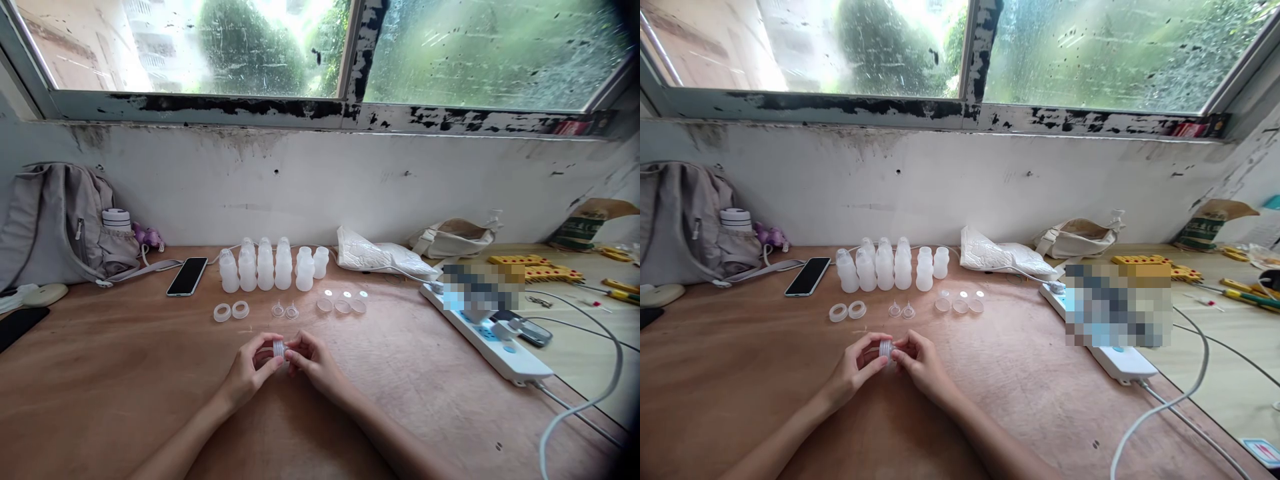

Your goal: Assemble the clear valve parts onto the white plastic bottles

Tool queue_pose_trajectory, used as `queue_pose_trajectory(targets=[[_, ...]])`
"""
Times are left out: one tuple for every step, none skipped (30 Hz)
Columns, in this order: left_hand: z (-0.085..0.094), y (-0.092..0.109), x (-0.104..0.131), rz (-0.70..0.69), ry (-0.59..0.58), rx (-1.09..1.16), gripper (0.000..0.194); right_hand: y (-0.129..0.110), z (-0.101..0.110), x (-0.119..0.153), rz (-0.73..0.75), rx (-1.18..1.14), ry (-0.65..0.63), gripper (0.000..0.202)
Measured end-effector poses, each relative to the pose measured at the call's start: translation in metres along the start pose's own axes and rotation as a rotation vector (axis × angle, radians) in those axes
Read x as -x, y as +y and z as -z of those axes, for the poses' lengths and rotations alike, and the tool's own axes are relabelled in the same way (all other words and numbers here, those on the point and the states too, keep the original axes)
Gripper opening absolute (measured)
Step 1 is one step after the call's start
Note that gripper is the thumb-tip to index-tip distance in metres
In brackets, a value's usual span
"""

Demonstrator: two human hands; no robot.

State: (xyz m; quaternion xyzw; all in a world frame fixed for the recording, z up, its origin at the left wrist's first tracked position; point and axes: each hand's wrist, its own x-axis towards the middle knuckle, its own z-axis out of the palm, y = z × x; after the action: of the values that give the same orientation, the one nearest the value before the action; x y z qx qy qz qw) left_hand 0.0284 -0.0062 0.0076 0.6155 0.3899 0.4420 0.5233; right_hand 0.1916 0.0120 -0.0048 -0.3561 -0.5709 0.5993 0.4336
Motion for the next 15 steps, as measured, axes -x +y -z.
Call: queue_pose_trajectory(targets=[[0.0,0.0,0.0,-0.003,0.003,0.001,0.028,-0.001,0.0,0.0,-0.001,-0.002,-0.001,0.029],[0.0,0.0,-0.001,-0.006,0.006,0.003,0.028,-0.003,-0.001,0.0,0.0,-0.004,-0.004,0.029],[0.0,0.0,-0.001,-0.01,0.01,0.004,0.028,-0.004,-0.001,0.0,0.001,-0.006,-0.007,0.029],[0.0,0.0,-0.001,-0.014,0.014,0.005,0.028,-0.005,0.0,-0.001,0.003,-0.009,-0.008,0.029],[0.0,0.0,-0.002,-0.018,0.018,0.004,0.028,-0.006,0.0,-0.001,0.006,-0.01,-0.007,0.028],[0.0,0.0,-0.002,-0.022,0.021,0.001,0.028,-0.006,0.001,-0.001,0.007,-0.006,-0.005,0.028],[0.001,0.0,-0.003,-0.026,0.022,-0.006,0.028,-0.007,0.002,-0.001,0.005,0.006,-0.002,0.028],[0.001,0.0,-0.003,-0.031,0.023,-0.022,0.028,-0.007,0.003,-0.001,-0.003,0.028,0.001,0.028],[0.002,-0.001,-0.003,-0.039,0.025,-0.051,0.029,-0.008,0.004,-0.001,-0.014,0.058,0.007,0.028],[0.003,-0.001,-0.003,-0.051,0.027,-0.093,0.03,-0.009,0.006,-0.002,-0.024,0.093,0.017,0.028],[0.004,-0.002,-0.003,-0.07,0.028,-0.146,0.032,-0.01,0.007,-0.003,-0.031,0.131,0.03,0.028],[0.005,-0.002,-0.003,-0.094,0.028,-0.211,0.032,-0.01,0.009,-0.004,-0.033,0.167,0.044,0.026],[0.006,-0.002,-0.003,-0.122,0.026,-0.284,0.033,-0.01,0.01,-0.005,-0.029,0.197,0.06,0.025],[0.006,-0.002,-0.003,-0.149,0.023,-0.355,0.033,-0.01,0.011,-0.006,-0.021,0.22,0.074,0.023],[0.006,-0.002,-0.003,-0.171,0.022,-0.417,0.033,-0.009,0.012,-0.008,-0.011,0.237,0.085,0.022]])
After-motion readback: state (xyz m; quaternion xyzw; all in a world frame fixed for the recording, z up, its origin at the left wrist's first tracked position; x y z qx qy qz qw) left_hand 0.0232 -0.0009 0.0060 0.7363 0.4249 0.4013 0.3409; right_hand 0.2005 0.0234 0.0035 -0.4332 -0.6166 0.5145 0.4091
